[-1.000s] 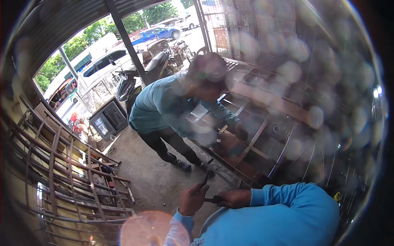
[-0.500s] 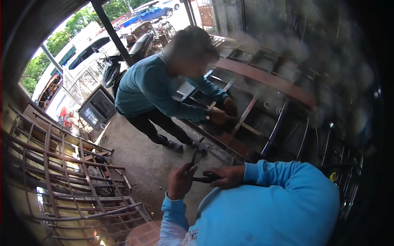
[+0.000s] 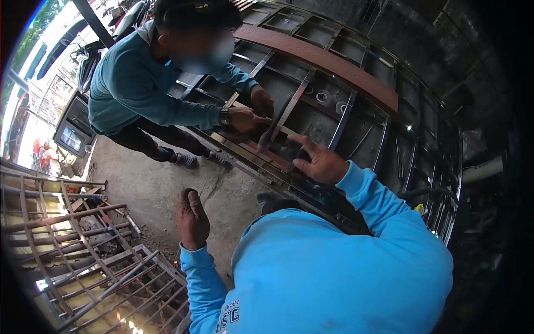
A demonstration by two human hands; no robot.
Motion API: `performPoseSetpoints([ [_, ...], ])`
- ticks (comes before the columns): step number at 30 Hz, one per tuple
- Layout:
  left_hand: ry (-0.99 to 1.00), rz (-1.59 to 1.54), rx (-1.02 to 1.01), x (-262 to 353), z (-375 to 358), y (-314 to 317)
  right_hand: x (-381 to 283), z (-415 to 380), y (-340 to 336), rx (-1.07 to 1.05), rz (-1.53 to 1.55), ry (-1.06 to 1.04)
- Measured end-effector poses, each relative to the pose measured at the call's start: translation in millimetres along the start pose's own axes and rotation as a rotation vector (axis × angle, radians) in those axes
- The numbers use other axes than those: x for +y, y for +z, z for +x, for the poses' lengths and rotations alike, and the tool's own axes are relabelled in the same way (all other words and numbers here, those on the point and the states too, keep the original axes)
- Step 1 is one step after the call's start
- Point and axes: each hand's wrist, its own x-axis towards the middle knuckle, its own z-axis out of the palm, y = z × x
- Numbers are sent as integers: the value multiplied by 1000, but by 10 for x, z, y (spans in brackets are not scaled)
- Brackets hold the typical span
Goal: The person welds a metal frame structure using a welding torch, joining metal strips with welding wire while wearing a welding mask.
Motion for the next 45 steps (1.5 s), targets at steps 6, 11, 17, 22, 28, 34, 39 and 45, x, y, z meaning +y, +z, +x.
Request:
performPoseSetpoints([
  [6,-72,74,-174,60,85,652,651,216,-634,337,-72,189],
  [11,8,5,-270,153,307,1257,1185,321,-519,337,21,279],
  [17,82,39,-476,234,665,1931,1486,271,-238,279,125,262],
  [22,198,210,-530,251,1011,2306,1601,350,-212,233,202,255],
  [28,214,256,-500,146,1152,2455,1774,492,-182,165,248,278],
  [34,217,308,-488,193,1220,2518,1800,594,-143,130,278,294],
  [39,238,343,-503,216,1253,2547,1807,618,-124,120,283,305],
  [45,228,343,-502,215,1253,2550,1785,645,-135,96,291,318],
])
